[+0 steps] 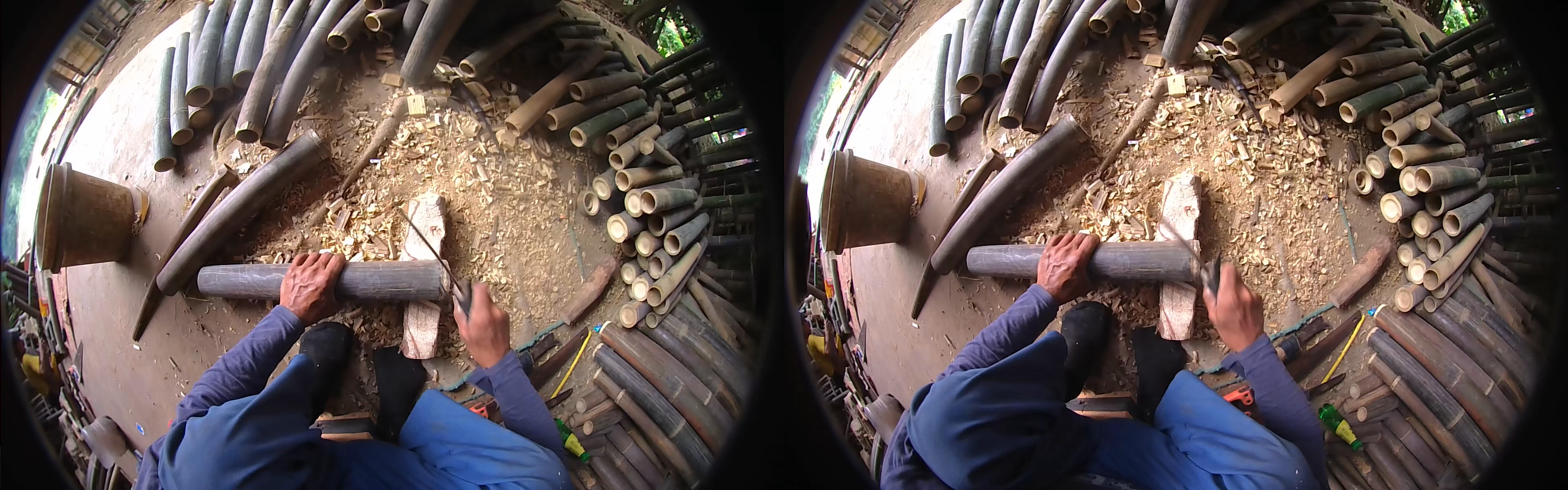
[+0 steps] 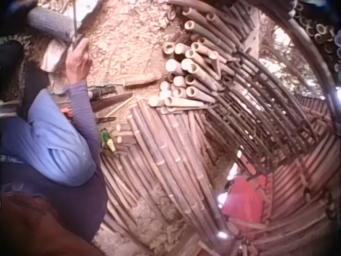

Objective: The person cuts a bamboo pole into smaller sections using a hand saw and a knife. They place the cut pieces aside and continue processing additional bamboo poles.

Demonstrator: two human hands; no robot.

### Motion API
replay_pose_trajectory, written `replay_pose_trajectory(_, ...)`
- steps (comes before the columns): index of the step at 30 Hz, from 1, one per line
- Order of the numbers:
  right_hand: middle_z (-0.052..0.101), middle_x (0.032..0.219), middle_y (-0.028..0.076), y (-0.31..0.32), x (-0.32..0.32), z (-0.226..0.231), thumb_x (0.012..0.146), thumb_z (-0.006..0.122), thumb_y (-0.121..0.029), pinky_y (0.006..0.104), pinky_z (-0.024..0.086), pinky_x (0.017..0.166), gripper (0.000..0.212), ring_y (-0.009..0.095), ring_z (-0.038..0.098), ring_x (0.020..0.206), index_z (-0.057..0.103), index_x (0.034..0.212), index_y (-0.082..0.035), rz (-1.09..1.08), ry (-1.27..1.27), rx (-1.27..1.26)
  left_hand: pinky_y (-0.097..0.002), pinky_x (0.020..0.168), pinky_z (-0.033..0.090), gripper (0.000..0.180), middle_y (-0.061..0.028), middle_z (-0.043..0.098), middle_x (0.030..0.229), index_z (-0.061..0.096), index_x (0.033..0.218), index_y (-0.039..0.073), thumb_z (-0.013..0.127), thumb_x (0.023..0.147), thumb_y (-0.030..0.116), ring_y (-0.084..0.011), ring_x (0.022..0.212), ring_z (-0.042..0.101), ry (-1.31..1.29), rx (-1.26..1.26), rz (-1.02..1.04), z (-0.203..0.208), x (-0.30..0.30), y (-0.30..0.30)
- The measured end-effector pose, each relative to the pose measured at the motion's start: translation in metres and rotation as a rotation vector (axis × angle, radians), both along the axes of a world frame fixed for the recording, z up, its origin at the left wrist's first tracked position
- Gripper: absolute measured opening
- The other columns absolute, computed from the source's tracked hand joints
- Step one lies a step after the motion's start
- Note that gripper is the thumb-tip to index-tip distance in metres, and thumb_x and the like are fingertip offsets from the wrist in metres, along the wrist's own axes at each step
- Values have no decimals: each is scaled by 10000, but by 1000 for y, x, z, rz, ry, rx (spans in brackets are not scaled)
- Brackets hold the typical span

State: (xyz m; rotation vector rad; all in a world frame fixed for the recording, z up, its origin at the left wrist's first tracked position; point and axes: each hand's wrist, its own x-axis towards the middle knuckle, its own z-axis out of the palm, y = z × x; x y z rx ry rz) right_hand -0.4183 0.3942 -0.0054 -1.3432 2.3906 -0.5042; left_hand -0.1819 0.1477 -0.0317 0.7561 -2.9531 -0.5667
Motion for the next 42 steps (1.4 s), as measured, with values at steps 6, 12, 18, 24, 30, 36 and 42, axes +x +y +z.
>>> replay_pose_trajectory(6,669,795,194,-14,0,49,981,641,-163,456,551,545,288,371,697,629,460,1153,-19,14,-44,-48,-439,963,446,547,-103,649,1099,589,1209,90,753,705,223,-295,1071,624,55,-99,16,-15,15,6)
replay_pose_trajectory(12,654,772,209,-10,2,8,940,699,-161,455,539,548,337,374,695,664,488,1149,-2,-58,-46,132,-438,1006,429,534,-96,648,1162,569,1258,84,687,745,171,-275,1133,615,91,-134,6,-12,9,10)
replay_pose_trajectory(18,639,784,242,-22,12,60,935,708,-189,458,528,563,352,444,662,671,487,1135,-1,19,-26,-136,-470,1031,417,641,-113,640,1227,562,1300,92,754,702,217,-298,1177,601,81,-144,-18,-17,15,1)
replay_pose_trajectory(24,662,788,216,-1,-2,-8,941,682,-158,467,566,540,362,383,696,653,438,1157,1,-148,-11,254,-472,1026,418,728,-117,631,1233,556,1310,96,814,651,267,-300,1186,592,69,-126,-29,-13,9,0)
replay_pose_trajectory(30,659,784,208,-21,12,63,975,674,-242,435,527,557,328,375,682,639,525,1145,-4,-37,-84,-116,-491,1021,405,841,-105,647,1125,573,1261,133,888,569,494,-328,1141,598,-257,171,-68,17,-6,-36)
replay_pose_trajectory(36,672,793,207,-2,0,-2,951,683,-143,433,532,522,310,348,696,638,502,1153,5,47,175,3,-488,1022,398,659,-88,691,1053,641,1090,125,865,567,456,-283,1114,630,-261,187,-135,5,-8,-36)
replay_pose_trajectory(42,667,831,246,-21,17,66,908,712,-117,476,535,594,387,431,683,704,485,1188,22,26,-25,-187,-466,965,412,563,-90,663,1000,627,1031,110,838,590,389,-287,1048,628,-85,71,-57,0,3,-24)
